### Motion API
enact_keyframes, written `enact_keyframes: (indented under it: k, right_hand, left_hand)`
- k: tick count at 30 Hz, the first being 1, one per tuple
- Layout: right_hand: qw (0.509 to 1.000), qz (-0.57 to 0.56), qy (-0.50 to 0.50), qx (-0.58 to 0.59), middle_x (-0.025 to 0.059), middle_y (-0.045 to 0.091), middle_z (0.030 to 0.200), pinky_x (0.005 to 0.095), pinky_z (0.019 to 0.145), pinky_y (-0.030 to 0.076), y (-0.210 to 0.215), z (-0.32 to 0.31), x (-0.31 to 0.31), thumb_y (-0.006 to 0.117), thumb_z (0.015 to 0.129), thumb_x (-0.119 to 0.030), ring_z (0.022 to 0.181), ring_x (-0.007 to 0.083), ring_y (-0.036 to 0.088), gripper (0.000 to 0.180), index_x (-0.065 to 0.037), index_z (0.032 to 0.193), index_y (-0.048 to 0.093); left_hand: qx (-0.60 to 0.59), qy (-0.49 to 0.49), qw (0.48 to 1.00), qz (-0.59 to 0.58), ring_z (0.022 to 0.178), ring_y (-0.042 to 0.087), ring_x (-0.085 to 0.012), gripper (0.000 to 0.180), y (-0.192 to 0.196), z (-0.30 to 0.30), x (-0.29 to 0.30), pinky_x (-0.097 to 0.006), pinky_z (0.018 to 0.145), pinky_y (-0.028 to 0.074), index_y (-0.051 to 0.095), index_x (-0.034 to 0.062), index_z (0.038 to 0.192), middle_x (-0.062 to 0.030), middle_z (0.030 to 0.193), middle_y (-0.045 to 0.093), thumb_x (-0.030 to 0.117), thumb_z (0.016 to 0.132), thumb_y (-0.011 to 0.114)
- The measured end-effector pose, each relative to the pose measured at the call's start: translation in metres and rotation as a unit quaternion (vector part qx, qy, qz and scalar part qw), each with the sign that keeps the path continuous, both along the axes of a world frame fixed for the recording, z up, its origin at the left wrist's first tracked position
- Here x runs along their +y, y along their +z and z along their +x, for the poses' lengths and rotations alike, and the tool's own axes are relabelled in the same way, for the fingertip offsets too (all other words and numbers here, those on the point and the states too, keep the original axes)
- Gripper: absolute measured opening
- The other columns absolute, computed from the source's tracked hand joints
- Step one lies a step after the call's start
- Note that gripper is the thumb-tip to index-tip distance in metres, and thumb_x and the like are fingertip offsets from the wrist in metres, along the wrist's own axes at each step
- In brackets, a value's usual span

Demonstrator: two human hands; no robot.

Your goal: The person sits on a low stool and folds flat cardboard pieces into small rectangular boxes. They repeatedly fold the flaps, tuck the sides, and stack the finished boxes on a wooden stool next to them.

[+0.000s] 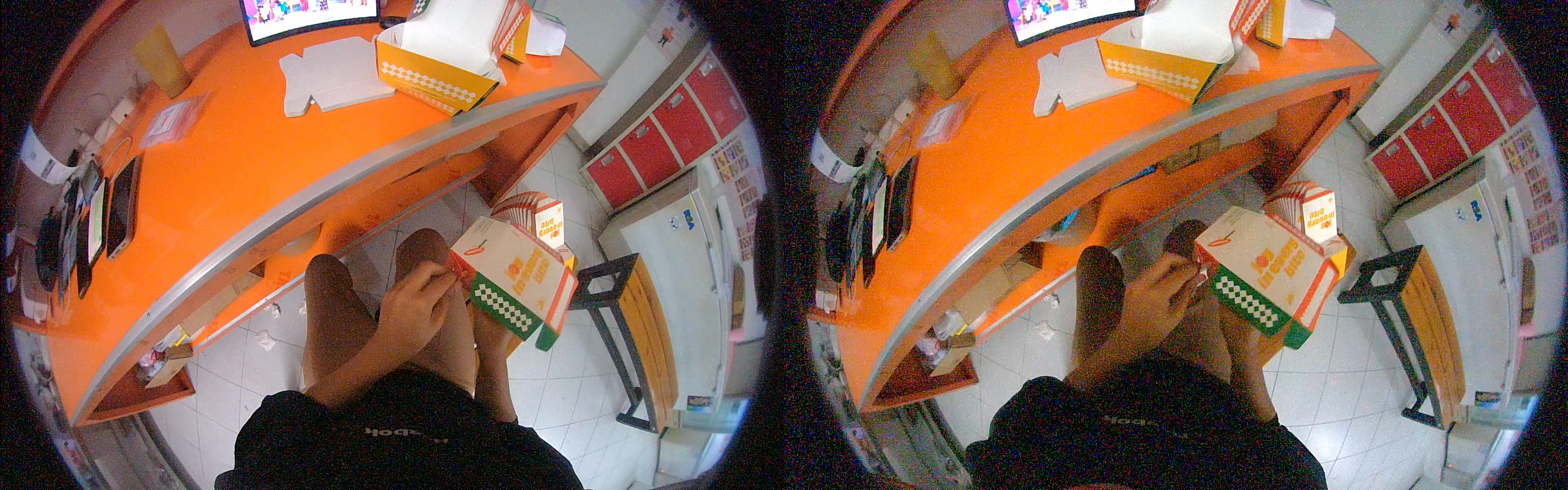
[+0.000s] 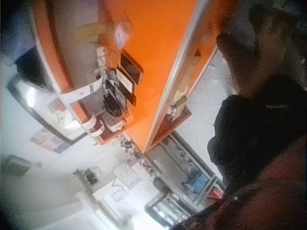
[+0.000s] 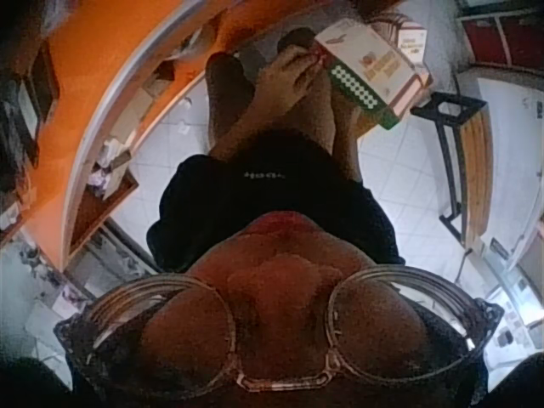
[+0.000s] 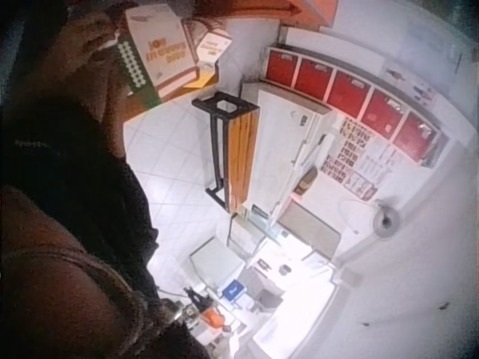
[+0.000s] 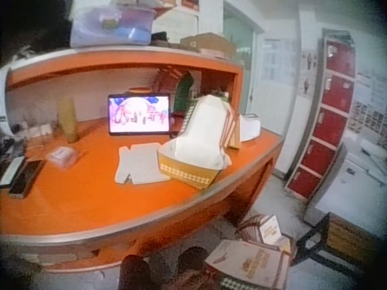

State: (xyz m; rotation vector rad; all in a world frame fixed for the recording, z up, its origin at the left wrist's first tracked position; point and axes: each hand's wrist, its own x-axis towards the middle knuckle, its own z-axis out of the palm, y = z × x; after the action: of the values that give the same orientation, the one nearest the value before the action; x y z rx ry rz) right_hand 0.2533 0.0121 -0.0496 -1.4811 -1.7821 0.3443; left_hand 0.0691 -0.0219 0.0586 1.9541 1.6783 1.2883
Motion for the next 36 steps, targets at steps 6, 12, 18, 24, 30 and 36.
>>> enact_keyframes:
  k: [6,12,18,24,30,36]
  right_hand:
    - [0.967,0.094,-0.026,-0.235,0.0098,0.057,0.113,0.0407,0.089,0.041,-0.012,0.0,-0.001,0.064,0.082,-0.023,0.106,0.0261,0.053,0.036,-0.009,0.114,0.056]
    - [0.973,0.052,0.0,-0.225,0.0098,0.058,0.106,0.0407,0.084,0.043,-0.004,-0.003,-0.003,0.062,0.084,-0.025,0.098,0.028,0.055,0.033,-0.007,0.111,0.057]
    - [0.994,0.046,0.028,-0.1,0.0083,0.06,0.104,0.0419,0.091,0.04,0.021,-0.018,-0.006,0.064,0.081,-0.022,0.101,0.0271,0.056,0.028,-0.008,0.105,0.06]
    - [0.946,0.107,0.296,-0.077,0.0066,0.062,0.104,0.0429,0.099,0.036,0.064,-0.008,0.014,0.066,0.077,-0.016,0.104,0.0254,0.056,0.023,-0.01,0.099,0.062]
    - [0.879,-0.029,0.447,-0.164,0.0054,0.063,0.106,0.046,0.106,0.033,0.098,0.005,0.024,0.063,0.072,-0.008,0.109,0.0247,0.055,0.023,-0.012,0.094,0.065]
    - [0.906,-0.201,0.335,0.165,0.0122,0.058,0.113,0.0396,0.097,0.041,0.101,-0.005,0.047,0.052,0.09,-0.02,0.11,0.0262,0.054,0.025,-0.006,0.111,0.055]
  left_hand:
    - [0.021,-0.004,0.999,-0.037,0.083,0.06,-0.0284,0.033,0.001,0.003,0.0,-0.037,0.072,0.051,0.059,0.0039,0.102,-0.0095,0.098,0.054,0.003,0.07,0.063]
    - [-0.049,-0.01,0.998,-0.041,0.093,0.058,-0.0333,0.028,-0.006,0.008,0.001,-0.038,0.079,0.049,0.058,0.0011,0.106,-0.0151,0.106,0.054,0.005,0.079,0.06]
    - [-0.068,-0.012,0.997,0.037,0.113,0.046,-0.036,0.03,0.0,0.034,-0.002,-0.041,0.1,0.034,0.055,-0.0035,0.107,-0.0188,0.116,0.049,0.01,0.081,0.06]
    - [-0.465,-0.054,0.88,-0.085,0.107,0.052,-0.027,0.04,-0.029,-0.002,0.014,-0.041,0.099,0.035,0.05,-0.0024,0.118,-0.0132,0.117,0.053,0.03,0.096,0.041]
    - [-0.441,-0.188,0.862,-0.164,0.11,0.052,-0.02,0.047,-0.029,-0.068,0.032,-0.035,0.092,0.043,0.045,0.0023,0.128,-0.0093,0.122,0.054,0.029,0.09,0.055]
    - [-0.116,-0.19,0.972,-0.073,0.113,0.052,-0.0294,0.05,-0.011,-0.053,0.022,-0.035,0.096,0.042,0.05,0.0042,0.125,-0.0174,0.121,0.055,0.001,0.077,0.058]
